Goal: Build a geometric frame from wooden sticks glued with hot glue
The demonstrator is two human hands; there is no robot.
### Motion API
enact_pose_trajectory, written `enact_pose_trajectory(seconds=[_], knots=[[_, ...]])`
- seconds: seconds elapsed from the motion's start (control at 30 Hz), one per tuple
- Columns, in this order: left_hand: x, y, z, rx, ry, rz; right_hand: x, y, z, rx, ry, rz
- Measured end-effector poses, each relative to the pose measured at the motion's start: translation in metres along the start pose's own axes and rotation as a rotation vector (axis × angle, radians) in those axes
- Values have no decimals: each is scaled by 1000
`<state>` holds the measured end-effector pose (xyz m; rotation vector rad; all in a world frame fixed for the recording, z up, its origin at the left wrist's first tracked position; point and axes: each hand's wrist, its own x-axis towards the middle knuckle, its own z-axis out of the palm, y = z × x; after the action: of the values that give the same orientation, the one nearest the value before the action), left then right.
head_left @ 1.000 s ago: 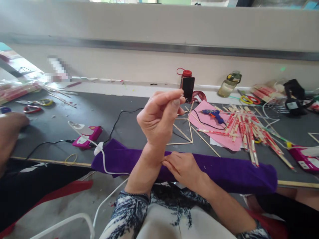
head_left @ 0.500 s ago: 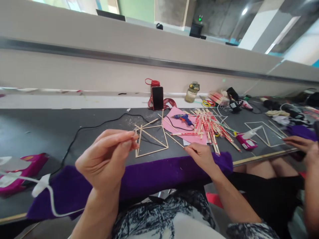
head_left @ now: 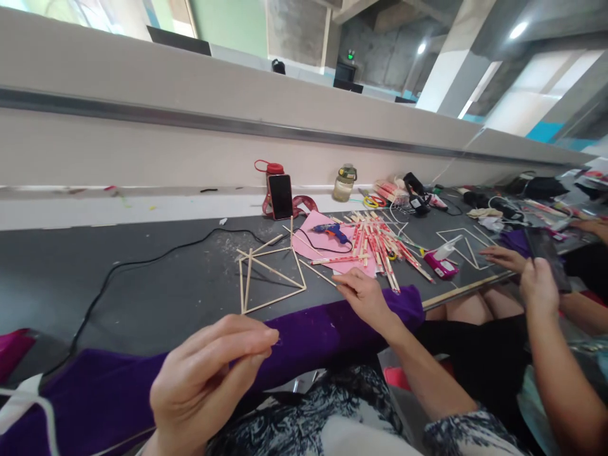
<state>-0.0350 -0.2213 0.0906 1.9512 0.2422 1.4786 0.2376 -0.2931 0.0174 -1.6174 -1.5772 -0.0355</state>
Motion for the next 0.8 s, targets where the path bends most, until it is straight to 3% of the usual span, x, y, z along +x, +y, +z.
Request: enact_pose_trajectory(seconds=[0.1,0.23,0.8], knots=[[-8,-5,-3,4,-182,34,-1,-2,2,7,-23,20],[-13,-10,-1,20,-276,35,-2,-4,1,-11,-54,17],[-11,-16,16,-25,-343,39,-7,-8,3,-51,-79,13]])
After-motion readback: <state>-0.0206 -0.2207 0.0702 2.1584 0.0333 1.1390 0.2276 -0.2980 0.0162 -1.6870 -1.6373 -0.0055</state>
